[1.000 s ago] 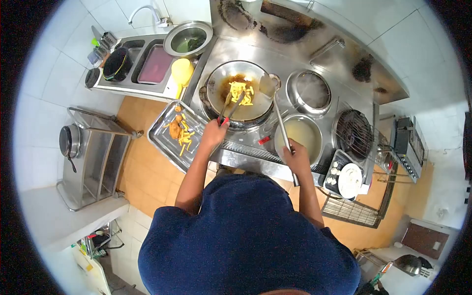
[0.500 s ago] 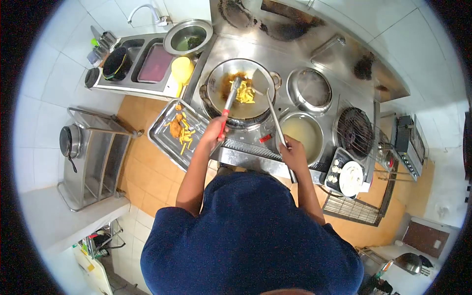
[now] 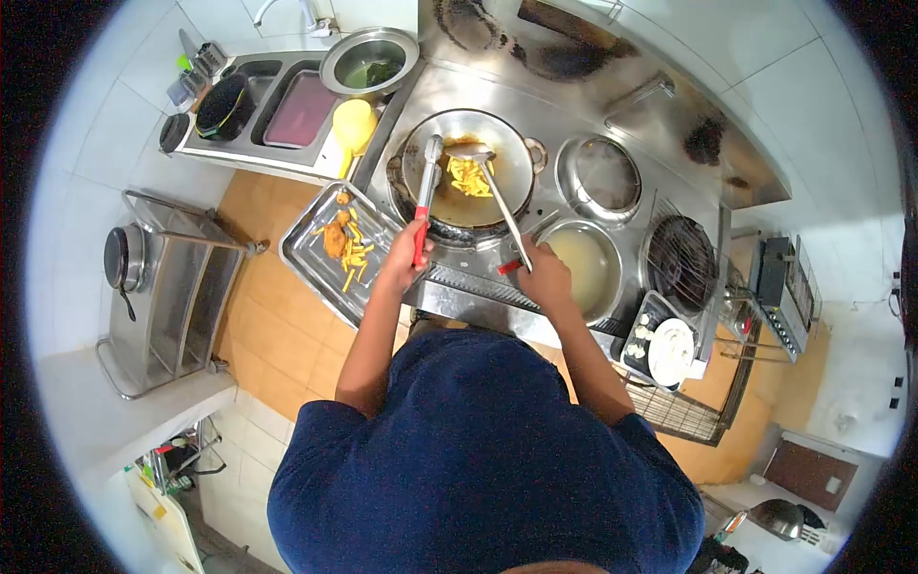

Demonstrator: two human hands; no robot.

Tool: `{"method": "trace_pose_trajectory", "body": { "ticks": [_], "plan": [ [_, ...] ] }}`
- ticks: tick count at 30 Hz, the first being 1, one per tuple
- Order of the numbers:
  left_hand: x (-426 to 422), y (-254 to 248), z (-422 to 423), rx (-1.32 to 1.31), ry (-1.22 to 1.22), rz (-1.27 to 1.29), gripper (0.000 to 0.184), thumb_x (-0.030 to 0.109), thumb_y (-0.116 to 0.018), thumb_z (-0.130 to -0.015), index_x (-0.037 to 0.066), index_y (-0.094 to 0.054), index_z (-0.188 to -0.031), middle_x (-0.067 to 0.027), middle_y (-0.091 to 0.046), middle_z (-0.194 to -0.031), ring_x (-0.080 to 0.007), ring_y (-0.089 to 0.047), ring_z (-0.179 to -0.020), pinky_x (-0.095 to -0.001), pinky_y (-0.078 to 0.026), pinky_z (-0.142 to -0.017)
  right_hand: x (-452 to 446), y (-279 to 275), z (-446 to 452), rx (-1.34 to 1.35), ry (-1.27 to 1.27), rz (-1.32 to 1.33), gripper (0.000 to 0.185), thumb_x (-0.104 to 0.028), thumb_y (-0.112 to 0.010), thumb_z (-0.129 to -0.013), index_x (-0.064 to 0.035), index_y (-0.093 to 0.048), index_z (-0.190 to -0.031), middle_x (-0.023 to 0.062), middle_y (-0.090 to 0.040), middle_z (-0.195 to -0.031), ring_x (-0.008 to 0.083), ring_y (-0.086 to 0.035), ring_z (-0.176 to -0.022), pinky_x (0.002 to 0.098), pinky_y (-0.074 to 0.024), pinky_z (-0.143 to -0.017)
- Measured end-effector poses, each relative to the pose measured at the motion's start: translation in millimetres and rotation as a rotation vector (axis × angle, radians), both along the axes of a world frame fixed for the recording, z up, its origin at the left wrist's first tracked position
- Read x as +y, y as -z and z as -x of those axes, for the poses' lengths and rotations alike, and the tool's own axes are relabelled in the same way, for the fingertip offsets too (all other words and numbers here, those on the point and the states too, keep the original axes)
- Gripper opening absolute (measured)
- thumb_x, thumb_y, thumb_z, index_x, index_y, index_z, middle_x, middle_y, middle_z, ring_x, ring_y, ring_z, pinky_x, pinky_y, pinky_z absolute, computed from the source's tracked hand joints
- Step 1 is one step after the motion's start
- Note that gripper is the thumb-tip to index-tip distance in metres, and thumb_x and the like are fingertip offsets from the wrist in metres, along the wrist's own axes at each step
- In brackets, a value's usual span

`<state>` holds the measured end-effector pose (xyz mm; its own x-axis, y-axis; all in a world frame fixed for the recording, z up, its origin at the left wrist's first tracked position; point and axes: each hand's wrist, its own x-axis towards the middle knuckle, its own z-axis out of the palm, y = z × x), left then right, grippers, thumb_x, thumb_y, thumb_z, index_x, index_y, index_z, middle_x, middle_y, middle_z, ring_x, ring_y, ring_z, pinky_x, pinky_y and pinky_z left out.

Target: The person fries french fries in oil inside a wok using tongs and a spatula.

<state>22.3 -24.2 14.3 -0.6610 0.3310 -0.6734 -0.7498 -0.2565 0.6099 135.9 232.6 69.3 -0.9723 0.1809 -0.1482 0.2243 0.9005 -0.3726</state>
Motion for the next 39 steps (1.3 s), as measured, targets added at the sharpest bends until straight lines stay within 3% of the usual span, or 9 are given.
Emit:
{"method": "trace_pose_trajectory", "body": {
  "ticks": [4,10,13,14,17,25,30,33,39],
  "plan": [
    [-4,3,-5,-0.020,-0.009,-0.045,0.035,0.046,-0.056,-0.095,0.014,-0.053,-0.107,-0.0013,-0.052,-0.064,-0.0081,-0.039,-0.039,-0.0222,-0.026,-0.032,-7,10,-6,-0.062,-0.008,-0.048,0.062,-0.015,-0.062,-0.076,-0.0139,-0.055,-0.137,0.0164,-0.061,-0.094,0.0357,-0.065,-0.085,0.0463,-0.0533,-0.075],
    [-8,1,-8,0.011,-0.010,-0.075,0.036,0.047,-0.055,-0.095,0.013,-0.052,-0.107,-0.0015,-0.053,-0.063,-0.0081,-0.038,-0.037,-0.0228,-0.025,-0.031,14,46,-51,0.137,0.063,0.666,0.065,0.001,-0.064,-0.076,-0.0040,-0.051,-0.140,0.0049,-0.057,-0.083,0.0150,-0.061,-0.074,0.0304,-0.0511,-0.066],
    [-8,-3,-9,0.071,0.012,-0.089,0.037,0.047,-0.053,-0.096,0.012,-0.051,-0.108,-0.0015,-0.053,-0.064,-0.0080,-0.038,-0.037,-0.0227,-0.025,-0.031,21,40,-67,0.108,0.170,0.680,0.065,-0.001,-0.067,-0.075,0.0011,-0.051,-0.138,0.0166,-0.068,-0.105,0.0189,-0.064,-0.087,0.0336,-0.0541,-0.075],
    [-7,-2,-9,0.089,0.011,-0.073,0.037,0.047,-0.053,-0.097,0.012,-0.051,-0.108,-0.0015,-0.053,-0.064,-0.0079,-0.038,-0.037,-0.0225,-0.025,-0.031,26,36,-68,0.116,0.170,0.747,0.065,-0.001,-0.066,-0.078,-0.0003,-0.049,-0.140,0.0112,-0.066,-0.089,0.0157,-0.061,-0.070,0.0307,-0.0523,-0.061],
    [1,-3,-3,0.019,-0.002,-0.057,0.043,0.051,-0.052,-0.097,0.011,-0.053,-0.111,-0.0007,-0.051,-0.064,-0.0078,-0.038,-0.038,-0.0224,-0.025,-0.032,26,28,-61,0.077,0.354,1.072,0.061,0.006,-0.056,-0.083,-0.0032,-0.047,-0.143,0.0018,-0.056,-0.074,0.0073,-0.050,-0.050,0.0235,-0.0396,-0.044],
    [14,12,20,-0.220,0.004,-0.157,0.047,0.054,-0.050,-0.097,0.007,-0.053,-0.102,-0.0013,-0.049,-0.064,-0.0078,-0.036,-0.039,-0.0217,-0.024,-0.032,11,25,-51,0.039,0.548,1.374,0.059,-0.005,-0.055,-0.093,-0.0092,-0.039,-0.149,0.0023,-0.051,-0.067,0.0103,-0.045,-0.043,0.0250,-0.0362,-0.038],
    [24,21,19,-0.223,0.035,-0.187,0.045,0.054,-0.051,-0.097,0.009,-0.052,-0.099,-0.0017,-0.049,-0.064,-0.0084,-0.036,-0.038,-0.0223,-0.025,-0.031,-20,22,-44,-0.062,0.633,1.617,0.007,-0.012,-0.051,-0.098,-0.0065,-0.050,-0.103,0.0048,-0.052,-0.072,0.0128,-0.047,-0.046,0.0279,-0.0363,-0.038],
    [25,23,19,-0.242,0.051,-0.217,0.041,0.054,-0.052,-0.097,0.013,-0.048,-0.097,-0.0022,-0.049,-0.064,-0.0088,-0.037,-0.040,-0.0222,-0.025,-0.032,-14,17,-42,-0.116,0.545,1.731,0.012,-0.013,-0.051,-0.099,-0.0061,-0.052,-0.109,0.0048,-0.052,-0.072,0.0126,-0.047,-0.046,0.0280,-0.0363,-0.039],
    [22,20,15,-0.211,0.069,-0.197,0.043,0.054,-0.052,-0.097,0.012,-0.049,-0.101,-0.0023,-0.049,-0.064,-0.0086,-0.035,-0.038,-0.0221,-0.024,-0.031,-7,-1,-47,-0.115,0.452,1.502,0.018,-0.010,-0.051,-0.097,-0.0054,-0.054,-0.114,0.0023,-0.051,-0.070,0.0102,-0.047,-0.044,0.0258,-0.0369,-0.038]
  ]
}}
